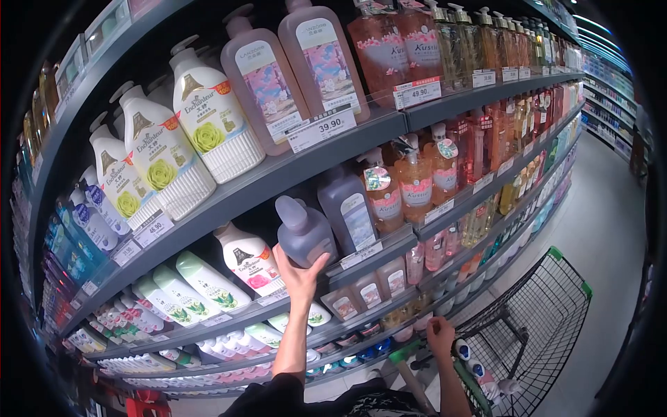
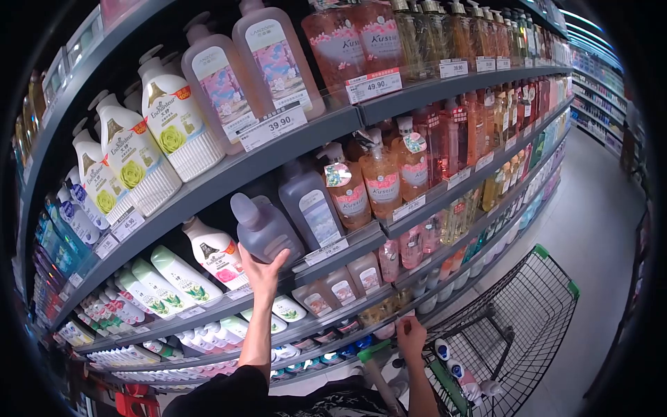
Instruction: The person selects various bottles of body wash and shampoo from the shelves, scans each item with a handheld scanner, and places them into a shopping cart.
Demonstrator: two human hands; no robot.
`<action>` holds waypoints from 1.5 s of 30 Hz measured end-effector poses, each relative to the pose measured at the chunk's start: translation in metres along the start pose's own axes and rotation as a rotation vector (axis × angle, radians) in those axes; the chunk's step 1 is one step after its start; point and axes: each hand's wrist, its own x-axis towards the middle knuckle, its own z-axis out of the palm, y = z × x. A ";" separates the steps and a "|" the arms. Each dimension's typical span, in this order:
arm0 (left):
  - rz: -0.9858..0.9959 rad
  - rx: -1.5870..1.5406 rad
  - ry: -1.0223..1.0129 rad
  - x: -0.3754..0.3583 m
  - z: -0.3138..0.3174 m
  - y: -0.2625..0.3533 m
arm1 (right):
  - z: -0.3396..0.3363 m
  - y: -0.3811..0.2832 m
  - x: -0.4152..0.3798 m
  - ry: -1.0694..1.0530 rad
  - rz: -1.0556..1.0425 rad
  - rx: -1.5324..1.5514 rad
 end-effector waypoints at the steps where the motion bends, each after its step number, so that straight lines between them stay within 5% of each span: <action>1: -0.011 0.046 -0.003 0.001 0.001 0.000 | -0.001 -0.001 0.000 0.002 0.002 -0.004; 11: -0.175 0.003 0.008 0.017 0.008 -0.027 | -0.001 -0.007 0.000 -0.049 0.050 -0.011; 14: -0.096 0.241 -0.002 0.016 0.007 -0.012 | 0.000 -0.004 0.001 -0.031 0.041 0.003; 22: -0.173 0.255 -0.064 -0.001 0.007 0.013 | 0.003 -0.008 -0.001 -0.064 0.041 -0.018; 24: 0.117 0.459 0.011 -0.025 0.009 0.013 | 0.002 -0.013 -0.003 -0.120 -0.023 -0.079; 28: 0.223 0.255 -0.009 -0.093 0.005 0.016 | -0.002 -0.049 -0.018 -0.248 0.013 -0.011; 31: 0.333 0.090 -0.175 -0.151 -0.005 -0.016 | -0.008 -0.073 -0.035 -0.337 -0.287 -0.245; 34: 0.133 0.113 -0.445 -0.218 -0.036 -0.073 | -0.010 -0.110 -0.056 -0.354 -0.367 -0.516; 36: -0.132 0.246 -0.712 -0.285 -0.072 -0.141 | -0.008 -0.120 -0.075 -0.384 -0.153 -0.405; 39: -0.942 0.464 -1.037 -0.413 -0.175 -0.234 | -0.001 -0.131 -0.108 -0.363 -0.024 -0.611; 41: -1.302 0.803 -1.077 -0.475 -0.251 -0.245 | 0.003 -0.134 -0.122 -0.345 -0.019 -0.678; 45: -1.124 0.705 -1.180 -0.535 -0.355 -0.235 | 0.009 -0.108 -0.130 -0.290 0.044 -0.941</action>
